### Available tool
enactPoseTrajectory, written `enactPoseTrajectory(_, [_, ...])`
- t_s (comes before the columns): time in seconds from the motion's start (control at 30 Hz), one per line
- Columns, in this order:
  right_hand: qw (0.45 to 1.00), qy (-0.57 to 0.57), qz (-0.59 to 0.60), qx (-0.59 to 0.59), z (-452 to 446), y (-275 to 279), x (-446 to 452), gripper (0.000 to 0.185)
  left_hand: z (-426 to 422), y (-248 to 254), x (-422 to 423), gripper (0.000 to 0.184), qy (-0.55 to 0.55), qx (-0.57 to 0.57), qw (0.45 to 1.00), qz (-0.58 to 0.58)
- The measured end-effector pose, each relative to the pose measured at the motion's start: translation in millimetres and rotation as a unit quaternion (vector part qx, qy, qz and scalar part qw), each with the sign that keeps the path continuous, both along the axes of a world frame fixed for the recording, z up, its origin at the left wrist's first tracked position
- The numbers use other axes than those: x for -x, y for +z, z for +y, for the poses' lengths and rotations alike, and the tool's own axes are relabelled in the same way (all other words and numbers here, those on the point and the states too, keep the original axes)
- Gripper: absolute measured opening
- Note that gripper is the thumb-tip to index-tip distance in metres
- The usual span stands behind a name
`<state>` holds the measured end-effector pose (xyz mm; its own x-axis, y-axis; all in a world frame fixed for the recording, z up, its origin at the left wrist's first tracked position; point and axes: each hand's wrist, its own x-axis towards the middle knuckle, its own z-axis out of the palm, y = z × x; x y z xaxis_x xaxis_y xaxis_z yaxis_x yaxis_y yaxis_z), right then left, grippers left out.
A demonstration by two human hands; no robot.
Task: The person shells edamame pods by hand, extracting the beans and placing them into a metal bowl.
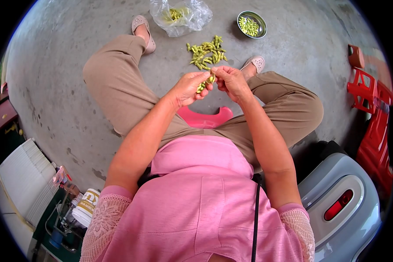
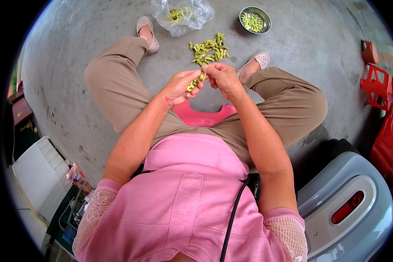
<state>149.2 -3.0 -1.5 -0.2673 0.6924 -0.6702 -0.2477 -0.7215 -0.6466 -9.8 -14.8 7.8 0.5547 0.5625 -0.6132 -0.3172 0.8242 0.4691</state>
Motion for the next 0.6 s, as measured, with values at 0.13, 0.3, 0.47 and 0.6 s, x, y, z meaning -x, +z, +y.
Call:
enactPoseTrajectory(0.13, [1.000,0.011,-0.016,-0.020,0.0,0.2,0.0,0.014,-0.2,1.4,0.5,0.020,0.002,0.013,1.000,0.004])
enactPoseTrajectory(0.3, [0.999,0.021,-0.026,-0.035,0.2,0.1,0.1,0.014,-0.3,0.1,0.8,0.016,-0.006,0.019,0.999,0.024])
enactPoseTrajectory(0.47, [0.996,0.035,-0.053,-0.064,-0.1,-0.9,0.3,0.014,0.4,2.3,1.1,0.014,-0.010,0.016,0.999,0.028])
enactPoseTrajectory(0.6, [0.994,0.042,-0.059,-0.080,-1.3,-1.8,0.1,0.015,0.4,-1.6,1.6,0.014,-0.016,0.017,0.999,0.039])
